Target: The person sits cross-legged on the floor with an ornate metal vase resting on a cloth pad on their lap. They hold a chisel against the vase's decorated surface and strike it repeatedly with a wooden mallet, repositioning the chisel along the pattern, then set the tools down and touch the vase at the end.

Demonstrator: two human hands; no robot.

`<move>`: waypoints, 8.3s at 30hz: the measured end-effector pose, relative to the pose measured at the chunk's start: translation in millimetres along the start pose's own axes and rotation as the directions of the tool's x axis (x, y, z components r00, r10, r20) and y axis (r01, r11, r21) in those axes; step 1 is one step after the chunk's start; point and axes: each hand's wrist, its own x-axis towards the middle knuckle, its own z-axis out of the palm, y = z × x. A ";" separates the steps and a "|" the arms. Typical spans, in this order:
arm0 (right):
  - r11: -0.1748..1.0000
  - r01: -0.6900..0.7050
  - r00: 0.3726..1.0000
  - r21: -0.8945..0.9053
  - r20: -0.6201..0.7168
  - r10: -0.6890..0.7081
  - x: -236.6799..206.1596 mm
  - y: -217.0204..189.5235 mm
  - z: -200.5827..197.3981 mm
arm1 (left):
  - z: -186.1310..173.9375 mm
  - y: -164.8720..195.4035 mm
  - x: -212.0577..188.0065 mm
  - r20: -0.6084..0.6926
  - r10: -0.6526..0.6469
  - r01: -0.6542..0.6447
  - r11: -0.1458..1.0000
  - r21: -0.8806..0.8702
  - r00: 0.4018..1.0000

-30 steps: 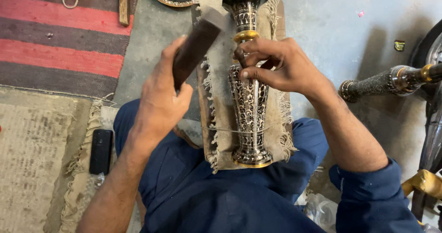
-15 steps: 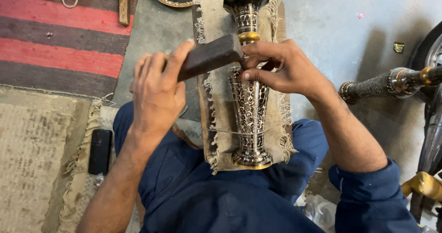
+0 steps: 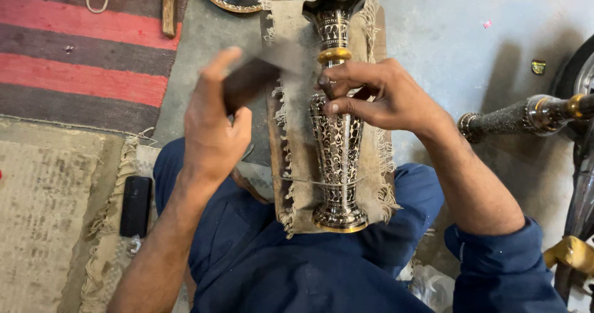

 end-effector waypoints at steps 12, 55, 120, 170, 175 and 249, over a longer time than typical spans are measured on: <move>0.998 -0.013 1.000 0.058 0.019 0.012 1.2 -4.9 -1.3 | 0.3 3.2 5.6 0.024 -0.034 0.033 0.999 0.016 0.999; 0.996 -0.030 0.999 -0.078 -0.028 0.028 4.5 -20.8 2.8 | -1.6 3.8 -1.1 -0.002 -0.300 0.282 0.899 -0.334 0.954; 0.793 -0.019 0.317 0.609 -0.748 0.583 -104.9 -36.6 96.7 | 61.3 57.3 -96.4 -0.083 0.425 -0.418 0.805 -0.421 0.901; 0.964 -0.249 0.568 0.087 -0.794 0.219 -21.7 -44.4 102.4 | -24.1 -13.6 75.4 0.137 0.527 -0.543 0.824 0.161 0.839; 0.960 -0.275 0.584 0.045 -0.786 0.204 -25.9 -41.2 103.0 | -20.9 -13.6 74.0 0.111 0.524 -0.535 0.832 0.142 0.844; 0.932 -0.328 0.815 0.152 -0.454 0.361 -28.3 -57.8 52.5 | 59.3 6.8 -58.3 0.312 -0.189 0.363 0.385 -0.848 0.931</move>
